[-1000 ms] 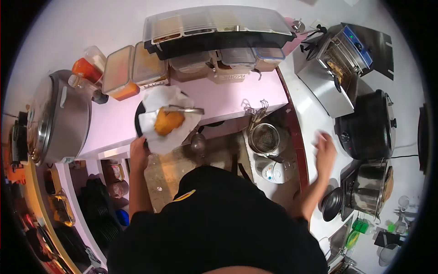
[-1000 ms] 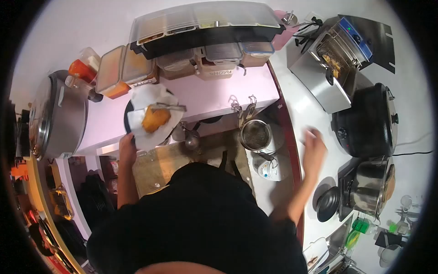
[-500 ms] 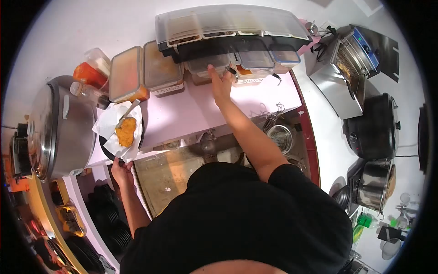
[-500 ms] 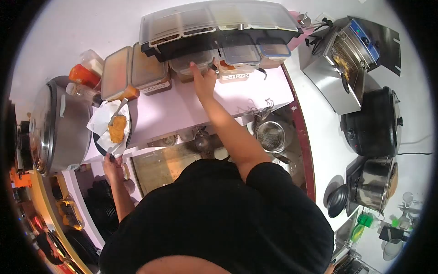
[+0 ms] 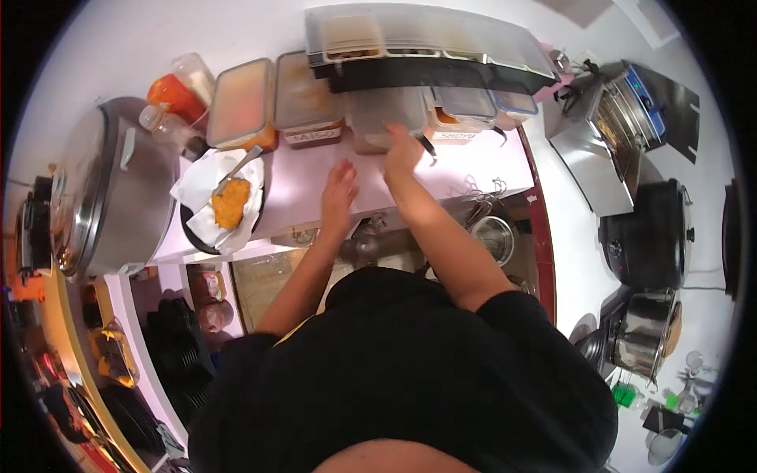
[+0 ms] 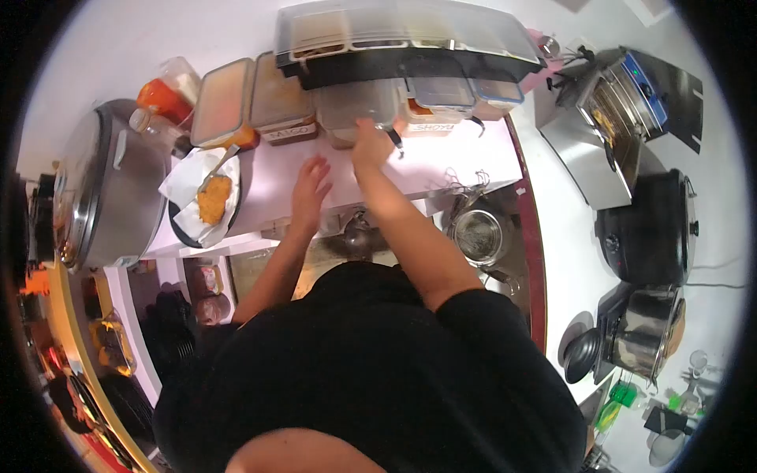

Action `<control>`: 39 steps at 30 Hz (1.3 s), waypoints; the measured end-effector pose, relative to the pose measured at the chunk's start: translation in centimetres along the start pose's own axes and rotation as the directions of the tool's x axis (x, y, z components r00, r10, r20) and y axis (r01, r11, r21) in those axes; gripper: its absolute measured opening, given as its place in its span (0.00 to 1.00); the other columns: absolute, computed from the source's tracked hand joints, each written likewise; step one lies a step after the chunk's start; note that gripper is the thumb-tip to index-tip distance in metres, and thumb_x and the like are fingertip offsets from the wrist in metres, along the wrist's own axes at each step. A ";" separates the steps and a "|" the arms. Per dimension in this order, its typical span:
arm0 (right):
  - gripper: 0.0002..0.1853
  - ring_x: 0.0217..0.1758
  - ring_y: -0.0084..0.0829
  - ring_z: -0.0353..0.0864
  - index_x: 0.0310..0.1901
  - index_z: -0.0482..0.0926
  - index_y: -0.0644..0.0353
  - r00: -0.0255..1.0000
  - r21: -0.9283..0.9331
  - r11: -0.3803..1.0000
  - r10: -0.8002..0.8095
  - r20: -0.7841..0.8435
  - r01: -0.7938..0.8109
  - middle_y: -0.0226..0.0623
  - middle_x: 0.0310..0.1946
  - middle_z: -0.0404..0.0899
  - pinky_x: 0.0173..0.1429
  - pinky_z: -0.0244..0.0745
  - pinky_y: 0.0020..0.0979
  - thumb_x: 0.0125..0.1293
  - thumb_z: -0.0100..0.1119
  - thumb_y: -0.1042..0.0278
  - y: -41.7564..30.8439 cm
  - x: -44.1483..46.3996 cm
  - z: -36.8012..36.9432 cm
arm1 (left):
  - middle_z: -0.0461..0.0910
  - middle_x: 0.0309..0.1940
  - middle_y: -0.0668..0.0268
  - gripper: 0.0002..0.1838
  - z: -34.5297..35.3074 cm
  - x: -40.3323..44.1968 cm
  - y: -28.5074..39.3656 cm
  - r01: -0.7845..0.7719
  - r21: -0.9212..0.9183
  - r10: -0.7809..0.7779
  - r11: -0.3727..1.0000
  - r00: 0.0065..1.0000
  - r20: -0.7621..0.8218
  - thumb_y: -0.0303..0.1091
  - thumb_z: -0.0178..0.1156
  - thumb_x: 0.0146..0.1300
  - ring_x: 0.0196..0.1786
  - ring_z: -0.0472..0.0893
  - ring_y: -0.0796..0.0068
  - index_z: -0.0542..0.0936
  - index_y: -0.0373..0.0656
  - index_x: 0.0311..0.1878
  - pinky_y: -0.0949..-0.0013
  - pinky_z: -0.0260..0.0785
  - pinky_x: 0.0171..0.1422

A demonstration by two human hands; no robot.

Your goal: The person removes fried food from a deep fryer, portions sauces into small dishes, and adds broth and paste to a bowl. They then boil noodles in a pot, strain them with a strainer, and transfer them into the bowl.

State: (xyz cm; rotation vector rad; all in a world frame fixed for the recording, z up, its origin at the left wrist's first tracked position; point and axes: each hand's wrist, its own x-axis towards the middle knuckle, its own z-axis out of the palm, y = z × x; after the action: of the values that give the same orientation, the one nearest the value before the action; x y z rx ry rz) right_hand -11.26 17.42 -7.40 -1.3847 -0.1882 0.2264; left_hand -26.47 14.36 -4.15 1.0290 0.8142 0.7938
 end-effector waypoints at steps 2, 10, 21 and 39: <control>0.27 0.43 0.31 0.68 0.48 0.63 0.60 0.995 0.033 0.999 0.016 0.097 -0.019 0.35 0.38 0.71 0.49 0.62 0.30 0.45 0.61 0.65 -1.3 -1.8 -2.1 | 0.67 0.56 0.63 0.24 1.0 2.7 -0.2 0.006 -0.063 -0.012 0.998 0.995 -0.101 0.48 0.47 0.64 0.61 0.64 0.69 0.65 0.45 0.58 0.65 0.56 0.61; 0.24 0.44 0.29 0.70 0.53 0.65 0.62 0.809 0.004 0.985 -0.145 0.570 0.174 0.34 0.44 0.70 0.48 0.65 0.34 0.53 0.57 0.72 -3.3 -5.5 -14.2 | 0.73 0.46 0.63 0.21 1.2 0.5 4.3 0.106 -0.310 -0.082 0.945 0.993 0.091 0.35 0.52 0.57 0.49 0.72 0.72 0.69 0.40 0.54 0.69 0.62 0.55; 0.08 0.17 0.16 0.66 0.38 0.72 0.63 0.726 -0.007 0.823 0.505 0.467 -0.568 0.26 0.24 0.73 0.20 0.62 0.15 0.64 0.52 0.67 -14.6 -2.8 -11.1 | 0.72 0.38 0.71 0.14 -1.5 -1.3 4.9 0.023 -0.095 -0.021 0.995 1.000 0.023 0.37 0.52 0.60 0.35 0.66 0.83 0.74 0.42 0.48 0.78 0.59 0.41; 0.06 0.32 0.20 0.76 0.42 0.69 0.60 0.502 0.022 0.947 0.150 0.852 -0.320 0.32 0.33 0.77 0.33 0.71 0.20 0.64 0.45 0.75 -24.9 -4.3 -4.0 | 0.70 0.42 0.75 0.18 2.5 -5.8 -3.8 0.365 -0.573 -0.344 0.734 0.927 0.151 0.40 0.60 0.53 0.49 0.69 0.76 0.67 0.51 0.45 0.48 0.61 0.53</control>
State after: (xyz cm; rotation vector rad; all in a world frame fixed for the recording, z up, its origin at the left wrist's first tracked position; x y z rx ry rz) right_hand -13.12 8.30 16.45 -1.0037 -0.7783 1.1466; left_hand -26.39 7.18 -5.85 0.3016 0.6382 0.6308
